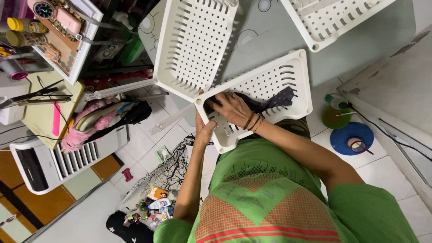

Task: The person assembles three white plastic storage baskets by inserting clear plastic rods into corner holes to form frames. They then wipe the interior surfaces of the baskets with a dark cloth and stack the finished baskets on a table.

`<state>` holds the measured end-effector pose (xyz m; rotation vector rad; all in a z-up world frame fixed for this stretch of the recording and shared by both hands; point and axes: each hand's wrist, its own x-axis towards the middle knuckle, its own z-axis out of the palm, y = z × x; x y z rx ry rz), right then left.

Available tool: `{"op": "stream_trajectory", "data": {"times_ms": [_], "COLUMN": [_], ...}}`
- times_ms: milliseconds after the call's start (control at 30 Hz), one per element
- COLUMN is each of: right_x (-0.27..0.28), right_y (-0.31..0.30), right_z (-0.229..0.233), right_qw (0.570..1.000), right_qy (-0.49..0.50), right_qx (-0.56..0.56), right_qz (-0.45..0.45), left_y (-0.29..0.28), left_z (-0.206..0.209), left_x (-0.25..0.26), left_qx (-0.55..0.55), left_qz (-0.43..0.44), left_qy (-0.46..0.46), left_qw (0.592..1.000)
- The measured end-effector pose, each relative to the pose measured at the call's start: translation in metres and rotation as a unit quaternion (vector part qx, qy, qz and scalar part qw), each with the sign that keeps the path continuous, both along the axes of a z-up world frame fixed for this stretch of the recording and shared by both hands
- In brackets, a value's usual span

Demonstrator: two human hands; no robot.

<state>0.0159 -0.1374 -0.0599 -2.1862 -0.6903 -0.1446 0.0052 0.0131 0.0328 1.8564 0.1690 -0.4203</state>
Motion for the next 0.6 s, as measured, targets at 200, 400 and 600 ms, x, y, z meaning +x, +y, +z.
{"op": "stream_trajectory", "data": {"times_ms": [200, 400, 600], "right_x": [0.001, -0.012, -0.008], "right_y": [0.002, -0.014, -0.062], "right_z": [0.004, -0.020, -0.029], "right_qw": [0.998, 0.993, 0.969], "right_qy": [-0.029, 0.002, 0.230], "right_qx": [-0.058, -0.117, -0.086], "right_qz": [0.013, 0.027, -0.037], "left_y": [0.000, 0.000, 0.005], "left_z": [0.001, -0.010, -0.003], "left_x": [-0.006, -0.006, 0.001], "left_qx": [-0.007, -0.017, 0.051], "left_qz": [0.048, 0.015, 0.137], "left_qy": [0.081, 0.038, 0.203], "left_qw": [0.995, 0.999, 0.968]}}
